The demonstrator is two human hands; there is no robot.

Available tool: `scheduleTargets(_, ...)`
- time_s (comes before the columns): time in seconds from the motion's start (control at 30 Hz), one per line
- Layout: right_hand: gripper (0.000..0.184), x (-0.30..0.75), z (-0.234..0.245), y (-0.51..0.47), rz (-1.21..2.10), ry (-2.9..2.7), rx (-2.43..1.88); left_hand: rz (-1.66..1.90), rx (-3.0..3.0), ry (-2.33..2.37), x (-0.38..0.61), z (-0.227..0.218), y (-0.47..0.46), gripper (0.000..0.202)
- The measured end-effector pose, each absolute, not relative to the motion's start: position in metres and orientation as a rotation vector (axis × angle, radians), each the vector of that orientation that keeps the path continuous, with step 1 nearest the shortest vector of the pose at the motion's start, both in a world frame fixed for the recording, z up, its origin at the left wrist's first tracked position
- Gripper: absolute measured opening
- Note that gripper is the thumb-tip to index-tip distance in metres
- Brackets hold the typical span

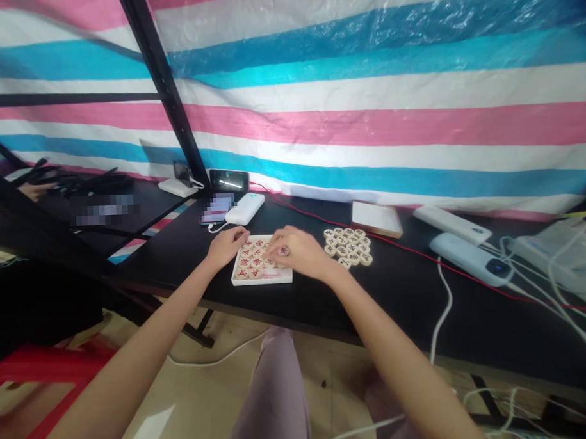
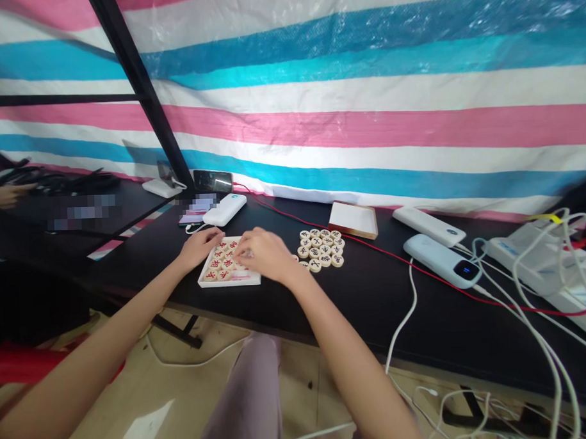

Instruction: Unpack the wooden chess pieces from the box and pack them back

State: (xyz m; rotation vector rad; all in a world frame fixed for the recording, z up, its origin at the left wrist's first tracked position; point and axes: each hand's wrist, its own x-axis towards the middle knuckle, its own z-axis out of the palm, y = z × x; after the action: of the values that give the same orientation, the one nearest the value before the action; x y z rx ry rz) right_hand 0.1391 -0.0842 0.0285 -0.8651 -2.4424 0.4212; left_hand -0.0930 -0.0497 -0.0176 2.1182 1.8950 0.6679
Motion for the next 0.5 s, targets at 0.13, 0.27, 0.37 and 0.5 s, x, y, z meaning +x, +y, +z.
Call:
scheduleTargets(0.13, 0.022, 0.179, 0.043, -0.074, 0.48, -2.42, -1.192, 0.667, 2.114, 1.898, -0.092, -0.016, -0.051, 0.034)
scheduleTargets(0.27, 0.032, 0.205, 0.034, -0.067, 0.65, -2.54, -1.44, 0.66, 2.097, 1.907, -0.091, -0.014, -0.052, 0.034)
scheduleTargets(0.37, 0.025, 0.206, 0.026, -0.065, 0.694, -2.536, -1.423, 0.665, 2.1, 1.907, -0.091, -0.014, -0.052, 0.034)
scheduleTargets(0.5, 0.016, 0.198, 0.026, -0.065, 0.669, -2.472, -1.393, 0.672, 2.109, 1.891, -0.092, -0.016, -0.05, 0.034)
